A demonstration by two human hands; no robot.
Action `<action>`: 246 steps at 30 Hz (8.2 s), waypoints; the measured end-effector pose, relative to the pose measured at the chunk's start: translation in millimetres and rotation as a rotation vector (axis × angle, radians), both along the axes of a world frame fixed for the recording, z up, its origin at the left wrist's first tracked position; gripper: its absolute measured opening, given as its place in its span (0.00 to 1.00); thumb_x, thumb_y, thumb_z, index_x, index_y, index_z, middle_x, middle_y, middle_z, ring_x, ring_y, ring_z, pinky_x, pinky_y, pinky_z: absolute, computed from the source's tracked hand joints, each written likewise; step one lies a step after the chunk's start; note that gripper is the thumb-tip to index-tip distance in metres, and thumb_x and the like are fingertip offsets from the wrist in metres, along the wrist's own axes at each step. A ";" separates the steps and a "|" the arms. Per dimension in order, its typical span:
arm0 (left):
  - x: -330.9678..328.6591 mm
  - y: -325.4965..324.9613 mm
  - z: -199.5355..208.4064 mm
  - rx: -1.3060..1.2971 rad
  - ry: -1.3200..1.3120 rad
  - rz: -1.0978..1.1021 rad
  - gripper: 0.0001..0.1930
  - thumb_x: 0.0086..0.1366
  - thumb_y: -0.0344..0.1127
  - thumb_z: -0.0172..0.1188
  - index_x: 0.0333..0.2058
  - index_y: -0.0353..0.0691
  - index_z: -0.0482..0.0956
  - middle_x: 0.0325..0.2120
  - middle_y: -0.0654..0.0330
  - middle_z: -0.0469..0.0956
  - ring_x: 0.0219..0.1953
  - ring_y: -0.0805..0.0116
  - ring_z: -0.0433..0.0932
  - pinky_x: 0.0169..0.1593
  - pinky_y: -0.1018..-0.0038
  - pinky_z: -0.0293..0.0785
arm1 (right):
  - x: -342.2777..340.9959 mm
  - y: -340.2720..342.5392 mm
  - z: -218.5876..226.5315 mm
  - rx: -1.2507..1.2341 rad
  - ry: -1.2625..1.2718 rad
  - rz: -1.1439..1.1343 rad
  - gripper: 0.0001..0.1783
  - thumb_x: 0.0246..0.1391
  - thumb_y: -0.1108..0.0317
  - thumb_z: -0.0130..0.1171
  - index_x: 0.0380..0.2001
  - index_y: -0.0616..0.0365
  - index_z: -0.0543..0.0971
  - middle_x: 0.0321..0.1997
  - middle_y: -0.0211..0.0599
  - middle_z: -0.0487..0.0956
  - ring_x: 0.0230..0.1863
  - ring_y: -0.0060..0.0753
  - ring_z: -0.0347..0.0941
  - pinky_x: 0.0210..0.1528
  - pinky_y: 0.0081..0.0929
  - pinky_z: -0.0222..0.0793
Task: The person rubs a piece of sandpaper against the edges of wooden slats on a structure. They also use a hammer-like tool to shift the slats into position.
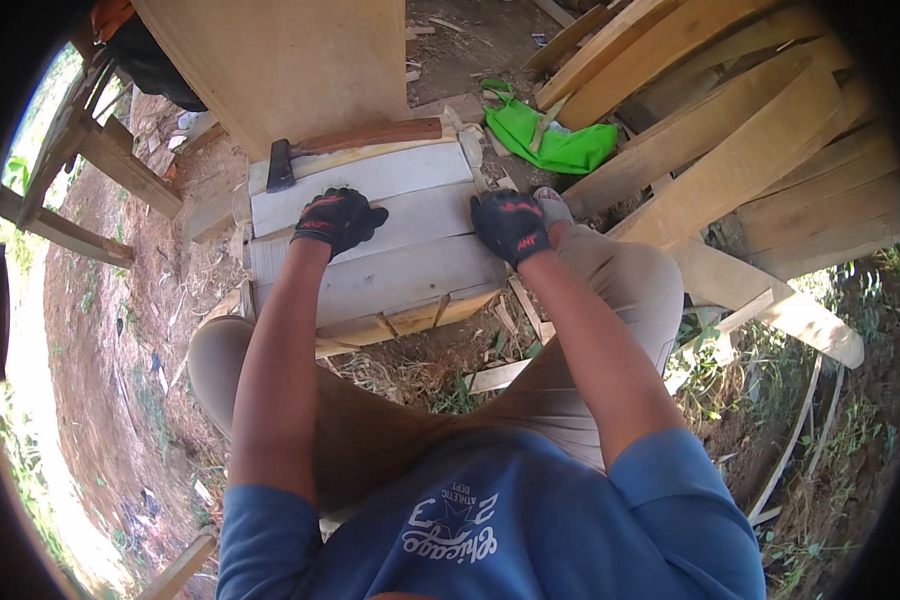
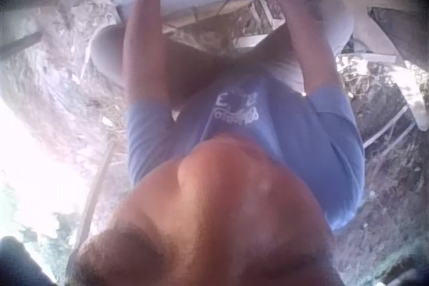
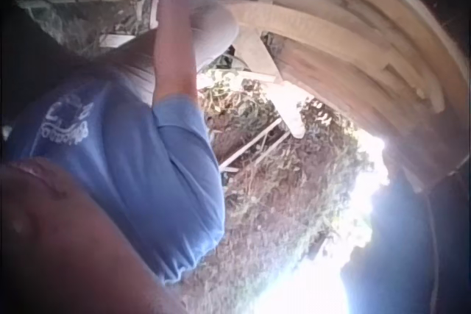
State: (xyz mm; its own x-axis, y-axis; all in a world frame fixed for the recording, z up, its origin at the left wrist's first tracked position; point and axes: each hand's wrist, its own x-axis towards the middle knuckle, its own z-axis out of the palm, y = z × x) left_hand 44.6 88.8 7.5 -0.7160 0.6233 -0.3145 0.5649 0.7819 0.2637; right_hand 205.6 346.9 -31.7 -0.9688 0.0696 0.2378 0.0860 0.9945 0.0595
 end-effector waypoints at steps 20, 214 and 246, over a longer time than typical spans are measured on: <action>-6.4 -8.6 -1.0 0.003 -0.060 -0.059 0.25 0.70 0.61 0.56 0.38 0.46 0.90 0.42 0.52 0.88 0.49 0.47 0.85 0.57 0.55 0.79 | 3.9 -4.1 8.5 -0.095 -0.038 -0.089 0.22 0.71 0.56 0.48 0.30 0.57 0.83 0.33 0.54 0.85 0.38 0.61 0.82 0.46 0.59 0.75; 9.9 21.3 -32.5 0.291 0.260 -0.008 0.16 0.69 0.49 0.58 0.38 0.46 0.88 0.35 0.51 0.88 0.41 0.51 0.87 0.48 0.55 0.79 | -128.8 65.1 4.7 -0.076 -0.286 0.056 0.20 0.75 0.52 0.43 0.51 0.53 0.78 0.44 0.55 0.86 0.43 0.64 0.83 0.45 0.59 0.76; 13.7 21.2 4.0 0.188 0.091 -0.074 0.18 0.73 0.53 0.58 0.40 0.43 0.83 0.37 0.48 0.86 0.44 0.44 0.85 0.50 0.50 0.78 | -157.0 65.5 -15.9 -0.207 -0.100 -0.001 0.22 0.70 0.58 0.45 0.36 0.57 0.86 0.39 0.49 0.87 0.40 0.55 0.86 0.43 0.53 0.80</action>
State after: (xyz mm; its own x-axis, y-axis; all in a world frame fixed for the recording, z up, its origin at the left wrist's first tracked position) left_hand 58.2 110.0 11.5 -0.6859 0.7170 -0.1245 0.6472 0.6792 0.3461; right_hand 48.6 412.4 -47.6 -0.9867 0.1082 0.1213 0.0914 0.9863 -0.1371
